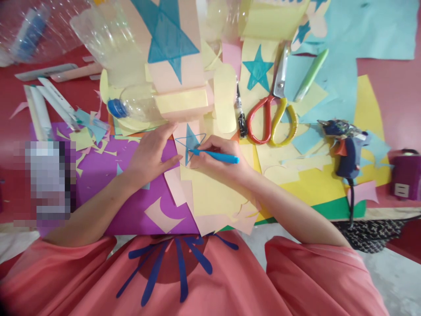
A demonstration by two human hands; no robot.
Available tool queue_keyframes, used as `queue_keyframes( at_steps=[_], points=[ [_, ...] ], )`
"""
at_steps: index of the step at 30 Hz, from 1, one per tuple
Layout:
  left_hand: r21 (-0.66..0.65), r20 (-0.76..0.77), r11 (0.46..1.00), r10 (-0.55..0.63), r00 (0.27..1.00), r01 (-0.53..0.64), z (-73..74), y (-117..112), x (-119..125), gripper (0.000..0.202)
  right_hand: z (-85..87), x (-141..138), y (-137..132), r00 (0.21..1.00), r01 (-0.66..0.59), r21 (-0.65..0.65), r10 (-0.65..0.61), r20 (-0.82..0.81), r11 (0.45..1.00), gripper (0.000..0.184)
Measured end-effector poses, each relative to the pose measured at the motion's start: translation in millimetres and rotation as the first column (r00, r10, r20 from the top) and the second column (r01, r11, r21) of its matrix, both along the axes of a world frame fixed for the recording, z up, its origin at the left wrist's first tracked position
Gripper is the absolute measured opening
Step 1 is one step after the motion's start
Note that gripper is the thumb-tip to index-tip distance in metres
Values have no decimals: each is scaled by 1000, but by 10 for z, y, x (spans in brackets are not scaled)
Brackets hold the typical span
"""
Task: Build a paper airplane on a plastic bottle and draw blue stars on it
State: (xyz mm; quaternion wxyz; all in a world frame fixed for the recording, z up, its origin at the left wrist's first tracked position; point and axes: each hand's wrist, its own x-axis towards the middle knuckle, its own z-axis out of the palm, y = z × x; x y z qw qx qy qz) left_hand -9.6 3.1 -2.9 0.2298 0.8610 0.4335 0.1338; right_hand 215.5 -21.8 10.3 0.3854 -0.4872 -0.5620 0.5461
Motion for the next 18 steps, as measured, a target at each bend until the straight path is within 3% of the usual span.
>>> queue_keyframes(
  at_steps=[6, 18],
  points=[
    [11, -5, 1000, -11, 1000, 11, 2, -2, -3, 64, -19, -45, -28, 1000, 24, -4, -24, -5, 1000, 12],
    [-8, -8, 1000, 1, 1000, -1, -9, 0, 1, 62, -54, 28, -31, 991, -115, 5, 114, 67, 993, 18]
  ],
)
